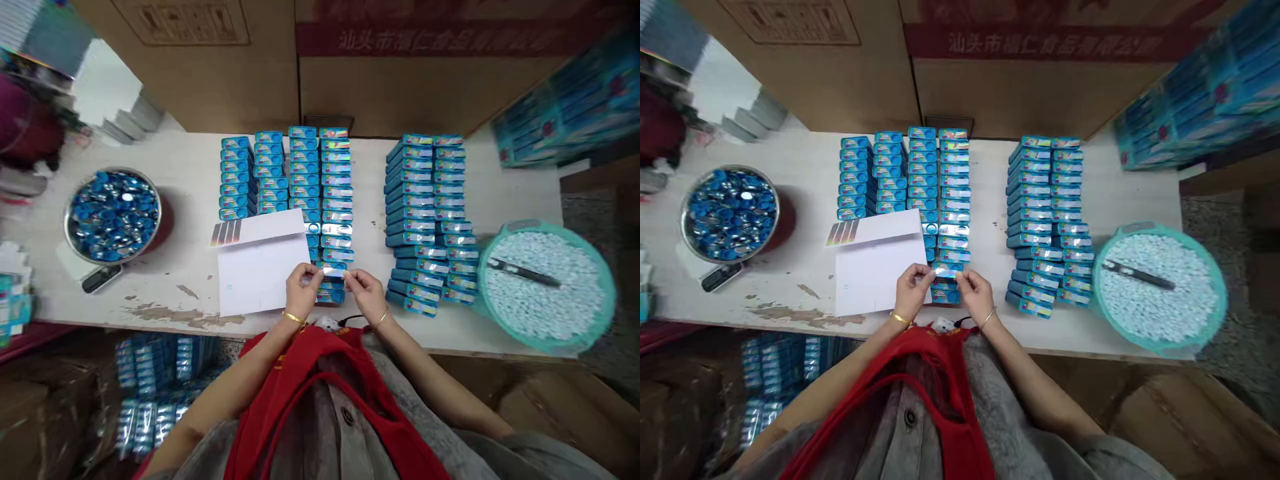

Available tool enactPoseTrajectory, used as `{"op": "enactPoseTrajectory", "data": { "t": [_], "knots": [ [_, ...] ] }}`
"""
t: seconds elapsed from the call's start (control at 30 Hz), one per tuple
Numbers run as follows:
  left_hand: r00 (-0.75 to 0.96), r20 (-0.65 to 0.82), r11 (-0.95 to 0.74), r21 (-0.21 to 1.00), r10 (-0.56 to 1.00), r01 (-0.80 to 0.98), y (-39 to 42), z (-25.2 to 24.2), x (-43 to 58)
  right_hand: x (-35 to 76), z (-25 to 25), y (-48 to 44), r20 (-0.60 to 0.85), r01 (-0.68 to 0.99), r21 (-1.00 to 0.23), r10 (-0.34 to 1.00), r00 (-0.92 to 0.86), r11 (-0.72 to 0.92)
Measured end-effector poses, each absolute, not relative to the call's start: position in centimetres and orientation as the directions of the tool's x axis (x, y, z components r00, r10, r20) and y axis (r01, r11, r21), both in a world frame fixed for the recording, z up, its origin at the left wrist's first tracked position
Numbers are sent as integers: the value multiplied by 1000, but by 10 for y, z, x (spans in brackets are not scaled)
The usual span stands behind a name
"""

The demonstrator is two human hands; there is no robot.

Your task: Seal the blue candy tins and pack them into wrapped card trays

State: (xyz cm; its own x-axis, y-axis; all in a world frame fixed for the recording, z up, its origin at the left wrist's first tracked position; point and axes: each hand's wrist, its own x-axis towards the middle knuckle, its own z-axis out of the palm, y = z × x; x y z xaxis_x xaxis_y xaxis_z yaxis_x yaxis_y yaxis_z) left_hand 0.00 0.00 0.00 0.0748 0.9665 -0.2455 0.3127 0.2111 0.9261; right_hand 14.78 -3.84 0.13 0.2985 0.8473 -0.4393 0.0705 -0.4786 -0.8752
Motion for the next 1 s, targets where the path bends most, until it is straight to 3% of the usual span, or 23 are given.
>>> {"op": "enactPoseTrajectory", "data": {
  "t": [0.1, 0.2, 0.37, 0.5, 0.67, 0.77, 0.9, 1.0],
  "knots": [
    [64, -167, 99, 806, 984, 583, 7, -2, 11, 158, -7, -39, -411, 128, -874, 854, 318, -469],
    [76, -145, 41, 668, 987, 743, 8, -7, 19, 166, -15, -40, -380, 246, -853, 871, 312, -461],
    [107, -153, -2, 565, 982, 825, 5, -15, 25, 173, -25, -40, -324, 470, -768, 897, 301, -435],
    [121, -182, -13, 505, 976, 863, 6, -17, 29, 175, -34, -38, -311, 552, -717, 904, 293, -425],
    [58, -200, 47, 481, 978, 875, 14, -15, 30, 174, -47, -43, -351, 418, -760, 856, 379, -497],
    [19, -228, 94, 474, 973, 876, 17, -14, 32, 171, -52, -51, -301, 390, -815, 888, 348, -429],
    [36, -259, 88, 452, 965, 888, 11, -12, 36, 169, -52, -59, -301, 500, -786, 931, 206, -365],
    [115, -192, 13, 560, 975, 828, 18, -1, 21, 169, -43, -52, -225, 644, -690, 944, 242, -329]
  ]
}}
